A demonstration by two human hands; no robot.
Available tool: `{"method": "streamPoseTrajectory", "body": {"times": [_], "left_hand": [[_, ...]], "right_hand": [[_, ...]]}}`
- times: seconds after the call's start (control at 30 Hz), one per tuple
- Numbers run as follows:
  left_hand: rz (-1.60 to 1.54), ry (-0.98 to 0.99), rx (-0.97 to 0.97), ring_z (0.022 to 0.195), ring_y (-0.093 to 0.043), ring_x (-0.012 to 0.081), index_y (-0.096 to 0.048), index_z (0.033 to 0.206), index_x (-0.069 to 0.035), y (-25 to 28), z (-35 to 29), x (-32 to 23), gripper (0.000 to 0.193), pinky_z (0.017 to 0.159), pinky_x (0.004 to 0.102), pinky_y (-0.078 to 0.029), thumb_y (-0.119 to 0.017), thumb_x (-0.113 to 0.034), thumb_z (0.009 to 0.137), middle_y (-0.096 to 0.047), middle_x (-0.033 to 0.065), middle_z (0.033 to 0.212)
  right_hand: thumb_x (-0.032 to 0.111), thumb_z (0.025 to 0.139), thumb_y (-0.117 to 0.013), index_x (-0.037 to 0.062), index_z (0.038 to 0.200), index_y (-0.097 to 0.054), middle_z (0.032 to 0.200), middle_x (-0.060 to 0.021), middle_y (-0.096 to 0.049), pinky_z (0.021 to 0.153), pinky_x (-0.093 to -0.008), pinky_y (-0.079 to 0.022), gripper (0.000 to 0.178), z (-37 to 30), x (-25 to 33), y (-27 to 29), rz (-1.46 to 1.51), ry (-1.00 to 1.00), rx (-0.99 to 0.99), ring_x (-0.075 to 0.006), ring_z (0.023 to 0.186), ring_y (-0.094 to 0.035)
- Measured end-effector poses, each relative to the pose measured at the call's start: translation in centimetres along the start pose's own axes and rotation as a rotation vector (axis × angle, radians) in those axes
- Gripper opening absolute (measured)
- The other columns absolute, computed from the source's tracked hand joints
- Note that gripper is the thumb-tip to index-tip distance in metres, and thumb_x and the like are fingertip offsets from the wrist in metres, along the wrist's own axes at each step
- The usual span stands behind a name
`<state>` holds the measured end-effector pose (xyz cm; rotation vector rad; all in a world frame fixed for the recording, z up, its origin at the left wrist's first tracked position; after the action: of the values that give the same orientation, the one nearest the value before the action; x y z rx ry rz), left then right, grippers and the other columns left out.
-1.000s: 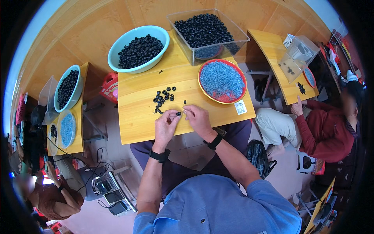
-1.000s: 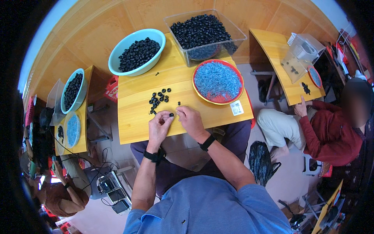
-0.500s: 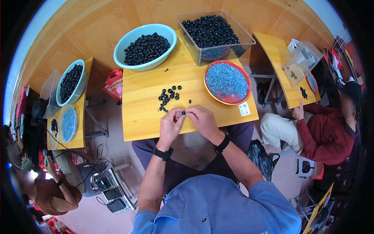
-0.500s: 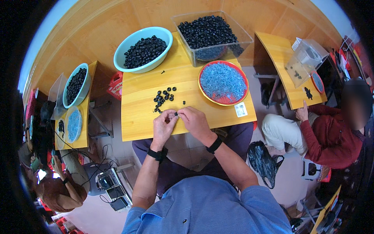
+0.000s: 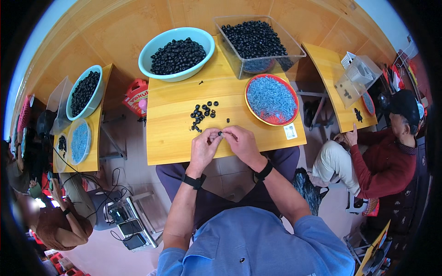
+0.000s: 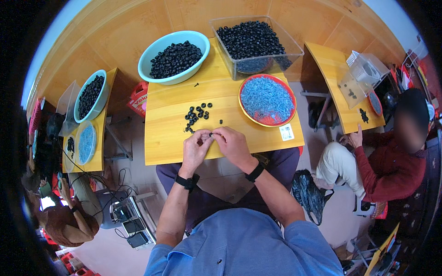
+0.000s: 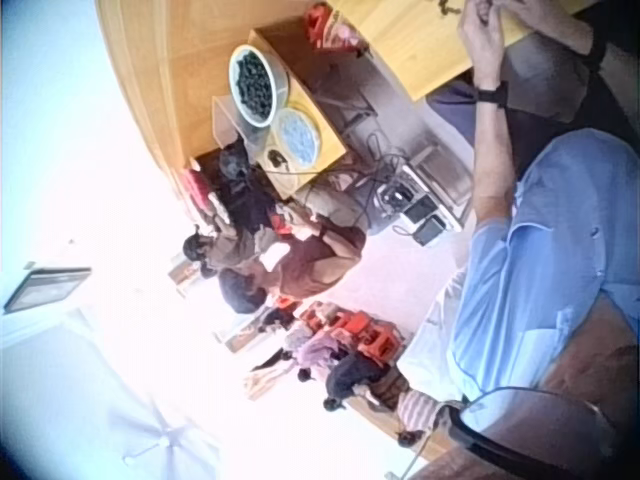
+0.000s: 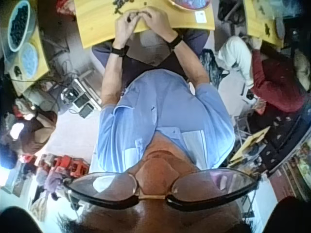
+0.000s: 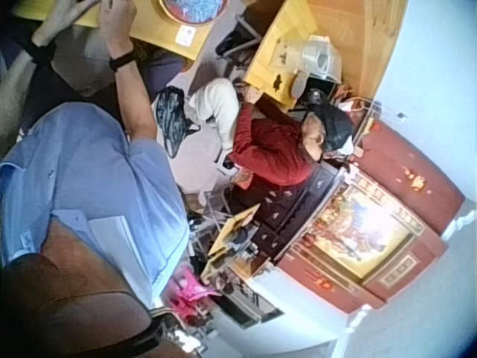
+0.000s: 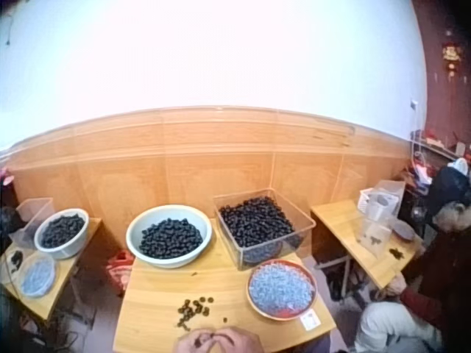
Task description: Manually assemble or sort small black plastic components by hand on a wooden table.
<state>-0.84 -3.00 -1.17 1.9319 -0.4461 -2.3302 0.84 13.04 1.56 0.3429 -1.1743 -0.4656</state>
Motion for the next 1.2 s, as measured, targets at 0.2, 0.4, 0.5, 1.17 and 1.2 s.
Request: {"method": "streamPoseTrajectory", "body": {"times": [0.2, 0.4, 0.5, 1.17, 1.2], "left_hand": [[-0.07, 0.027, -0.007, 0.079, -0.068, 0.0091, -0.069, 0.108, 0.001, -0.2, 0.2, 0.2, 0.017, 0.072, 0.0256, -0.055, -0.074, -0.005, 0.092, -0.075, 0.0077, 0.09], [-0.218, 0.091, 0.0, 0.084, -0.066, 0.0076, -0.069, 0.11, 0.002, -0.2, 0.4, 1.3, 0.017, 0.078, 0.025, -0.054, -0.071, -0.005, 0.095, -0.074, 0.0044, 0.096], [-0.217, 0.105, 0.01, 0.084, -0.066, 0.0076, -0.069, 0.11, 0.002, -0.2, 0.5, 1.2, 0.017, 0.079, 0.0248, -0.054, -0.071, -0.004, 0.094, -0.074, 0.0041, 0.096], [-0.15, 0.121, 0.045, 0.088, -0.068, 0.0087, -0.067, 0.111, 0.003, 0.1, 0.3, 0.6, 0.018, 0.08, 0.0245, -0.055, -0.071, -0.003, 0.095, -0.074, 0.0055, 0.096], [-0.135, 0.122, 0.049, 0.088, -0.068, 0.0087, -0.067, 0.111, 0.003, 0.1, 0.3, 0.5, 0.018, 0.08, 0.0244, -0.055, -0.071, -0.003, 0.095, -0.074, 0.0058, 0.096]], "right_hand": [[0.003, 0.091, -0.066, -0.0001, 0.099, -0.071, 0.09, -0.0146, -0.073, 0.068, -0.0377, -0.055, 0.01, 3.4, -2.2, 2.0, -0.156, 0.029, -0.075, -0.0305, 0.078, -0.071], [0.001, 0.086, -0.061, 0.0004, 0.094, -0.07, 0.095, -0.0173, -0.067, 0.079, -0.0459, -0.052, 0.012, 5.0, -2.8, 1.3, -0.289, 0.172, 0.123, -0.0365, 0.093, -0.066], [0.001, 0.084, -0.061, 0.0004, 0.093, -0.069, 0.093, -0.017, -0.065, 0.079, -0.0473, -0.052, 0.012, 5.0, -3.0, 1.0, -0.37, 0.117, 0.251, -0.0371, 0.092, -0.065], [0.003, 0.091, -0.068, -0.0034, 0.097, -0.071, 0.081, -0.0102, -0.074, 0.063, -0.0269, -0.056, 0.01, 1.9, -1.2, 0.2, 0.212, -0.24, 0.139, -0.0133, 0.07, -0.072], [0.003, 0.091, -0.068, -0.0034, 0.097, -0.071, 0.081, -0.0102, -0.074, 0.063, -0.0269, -0.056, 0.01, 1.9, -1.3, 0.2, 0.212, -0.242, 0.139, -0.0133, 0.07, -0.072]]}}
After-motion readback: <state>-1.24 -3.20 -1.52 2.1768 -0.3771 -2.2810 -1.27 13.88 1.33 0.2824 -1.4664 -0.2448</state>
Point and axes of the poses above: each hand's wrist, its own z-axis towards the middle knuckle, its own y-axis out of the back of the hand, x = y × z, the point moved 2 cm from there along z, towards the middle knuckle
